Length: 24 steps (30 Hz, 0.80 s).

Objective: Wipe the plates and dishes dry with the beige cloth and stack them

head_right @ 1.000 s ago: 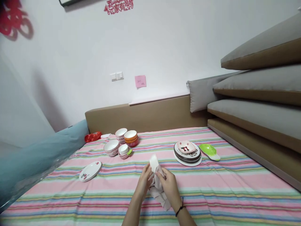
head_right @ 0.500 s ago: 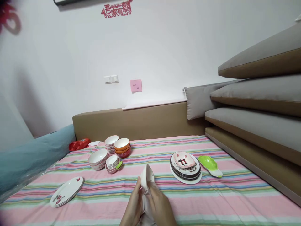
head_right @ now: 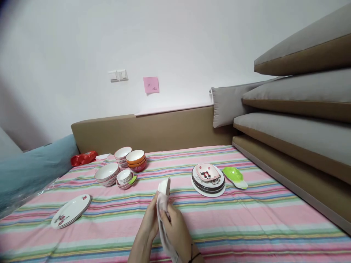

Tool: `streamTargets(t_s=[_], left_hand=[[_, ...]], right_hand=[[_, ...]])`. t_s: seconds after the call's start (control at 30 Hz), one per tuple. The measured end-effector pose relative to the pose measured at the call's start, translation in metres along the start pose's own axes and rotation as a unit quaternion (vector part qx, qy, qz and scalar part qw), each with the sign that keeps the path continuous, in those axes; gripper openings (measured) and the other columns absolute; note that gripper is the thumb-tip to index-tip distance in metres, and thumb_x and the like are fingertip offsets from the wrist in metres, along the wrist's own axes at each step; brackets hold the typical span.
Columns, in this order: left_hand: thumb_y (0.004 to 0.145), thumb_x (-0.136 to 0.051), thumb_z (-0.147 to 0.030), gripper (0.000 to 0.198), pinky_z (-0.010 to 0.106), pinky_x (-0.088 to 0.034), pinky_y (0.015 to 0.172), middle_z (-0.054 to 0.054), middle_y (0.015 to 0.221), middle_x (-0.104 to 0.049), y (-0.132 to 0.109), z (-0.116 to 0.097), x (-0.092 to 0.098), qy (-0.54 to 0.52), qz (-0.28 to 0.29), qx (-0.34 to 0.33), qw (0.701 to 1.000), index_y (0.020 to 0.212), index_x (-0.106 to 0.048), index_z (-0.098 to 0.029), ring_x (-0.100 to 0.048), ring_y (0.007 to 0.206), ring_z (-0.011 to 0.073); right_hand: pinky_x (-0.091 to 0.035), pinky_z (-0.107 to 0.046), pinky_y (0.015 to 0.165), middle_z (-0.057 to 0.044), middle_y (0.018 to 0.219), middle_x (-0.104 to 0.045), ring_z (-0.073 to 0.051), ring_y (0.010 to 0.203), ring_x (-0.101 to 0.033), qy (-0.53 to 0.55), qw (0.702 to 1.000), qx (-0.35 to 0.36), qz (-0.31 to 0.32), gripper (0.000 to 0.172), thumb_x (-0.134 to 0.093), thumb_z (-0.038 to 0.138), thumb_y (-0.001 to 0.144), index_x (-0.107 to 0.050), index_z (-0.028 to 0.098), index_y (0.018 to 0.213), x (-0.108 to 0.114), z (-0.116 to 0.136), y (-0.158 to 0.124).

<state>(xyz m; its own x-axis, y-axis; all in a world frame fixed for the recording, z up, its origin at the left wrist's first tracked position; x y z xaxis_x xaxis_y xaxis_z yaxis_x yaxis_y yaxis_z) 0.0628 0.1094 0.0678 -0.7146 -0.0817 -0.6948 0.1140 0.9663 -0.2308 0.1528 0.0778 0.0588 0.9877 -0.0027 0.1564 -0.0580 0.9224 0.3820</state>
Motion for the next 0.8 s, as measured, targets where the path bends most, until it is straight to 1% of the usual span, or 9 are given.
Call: streamTargets(t_s=[0.13,0.23,0.4,0.43,0.5,0.57,0.63,0.67,0.8], left_hand=[[0.073,-0.077,-0.034,0.043,0.024,-0.047,0.083,0.006,0.105,-0.068,-0.003,-0.012,0.005,0.083,0.066,-0.020,0.994,0.112,-0.067,-0.018,-0.062,0.097,0.0206],[0.077,-0.073,-0.042,0.045,0.025,-0.046,0.081,0.007,0.109,-0.067,-0.005,-0.019,0.008,0.127,0.103,0.004,0.987,0.113,-0.066,-0.017,-0.061,0.098,0.0217],[0.076,-0.074,-0.038,0.028,0.023,-0.046,0.070,0.004,0.081,-0.068,0.002,-0.012,0.011,0.089,0.089,-0.009,0.992,0.089,-0.070,-0.013,-0.060,0.073,0.0154],[0.077,-0.072,-0.038,0.027,0.024,-0.047,0.071,0.004,0.079,-0.068,0.003,-0.010,0.010,0.059,0.077,-0.007,0.995,0.086,-0.070,-0.013,-0.061,0.073,0.0155],[0.082,-0.066,-0.039,0.027,0.026,-0.049,0.078,0.006,0.082,-0.070,0.005,-0.006,0.006,0.005,0.056,0.008,0.998,0.087,-0.070,-0.012,-0.064,0.078,0.0176],[0.090,-0.054,-0.040,0.035,0.028,-0.049,0.086,0.009,0.089,-0.071,0.005,-0.005,0.002,-0.026,0.039,0.030,0.998,0.092,-0.071,-0.010,-0.066,0.087,0.0204],[0.096,-0.041,-0.042,0.045,0.029,-0.046,0.093,0.012,0.099,-0.071,0.003,-0.006,-0.001,-0.036,0.040,0.063,0.997,0.102,-0.069,-0.007,-0.065,0.097,0.0225],[0.097,-0.038,-0.043,0.048,0.030,-0.045,0.096,0.013,0.105,-0.070,0.002,-0.006,-0.001,-0.034,0.050,0.076,0.995,0.108,-0.068,-0.007,-0.064,0.102,0.0233],[0.095,-0.044,-0.044,0.047,0.036,-0.038,0.106,0.014,0.112,-0.068,0.000,-0.003,0.004,-0.021,0.111,0.108,0.988,0.114,-0.066,-0.008,-0.058,0.114,0.0269]], right_hand=[[-0.046,-0.037,0.092,-0.011,0.119,-0.064,-0.025,0.108,-0.059,-0.124,0.990,0.061,0.033,0.038,-0.048,0.020,0.088,-0.058,0.019,0.124,0.005,-0.010,0.003],[-0.049,-0.032,0.082,-0.011,0.105,-0.069,-0.023,0.094,-0.064,-0.164,0.984,0.055,0.035,0.032,-0.044,0.016,0.087,-0.066,0.018,0.110,0.009,-0.014,0.005],[-0.048,-0.026,0.060,-0.005,0.073,-0.068,-0.019,0.065,-0.064,-0.175,0.982,0.069,-0.027,0.023,-0.044,0.018,0.087,-0.067,0.017,0.087,0.011,-0.007,0.006],[-0.049,-0.027,0.063,-0.005,0.075,-0.069,-0.020,0.069,-0.065,-0.176,0.980,0.082,-0.035,0.024,-0.043,0.018,0.087,-0.067,0.018,0.088,0.011,-0.005,0.006],[-0.050,-0.033,0.084,-0.008,0.095,-0.072,-0.021,0.091,-0.067,-0.192,0.973,0.129,-0.019,0.028,-0.042,0.017,0.090,-0.066,0.019,0.103,0.011,-0.001,0.007],[-0.033,-0.048,0.108,-0.009,0.122,-0.064,-0.025,0.118,-0.056,-0.251,0.954,0.161,0.013,0.035,-0.043,0.021,0.092,-0.058,0.020,0.124,0.011,-0.001,0.008],[-0.017,-0.060,0.112,-0.011,0.139,-0.050,-0.029,0.131,-0.042,-0.325,0.932,0.156,0.027,0.045,-0.046,0.028,0.093,-0.046,0.018,0.137,0.011,-0.004,0.009],[-0.015,-0.063,0.112,-0.013,0.144,-0.043,-0.031,0.135,-0.037,-0.353,0.924,0.144,0.021,0.051,-0.047,0.031,0.092,-0.041,0.016,0.141,0.011,-0.007,0.010],[-0.024,-0.059,0.112,-0.016,0.149,-0.034,-0.028,0.139,-0.029,-0.372,0.919,0.125,0.023,0.056,-0.043,0.028,0.093,-0.034,0.008,0.144,0.010,-0.015,0.009]])
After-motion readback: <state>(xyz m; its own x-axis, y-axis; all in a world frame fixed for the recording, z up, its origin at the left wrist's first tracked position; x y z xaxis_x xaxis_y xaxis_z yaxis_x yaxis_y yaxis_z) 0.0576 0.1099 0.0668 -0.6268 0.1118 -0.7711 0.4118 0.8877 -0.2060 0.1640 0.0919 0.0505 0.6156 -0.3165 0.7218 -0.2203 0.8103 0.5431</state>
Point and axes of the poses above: each hand's wrist, its own y-axis towards the middle knuckle, its own x-axis out of the back of the hand, z = x × y, the point moved 1 cm from there along y, towards the middle knuckle
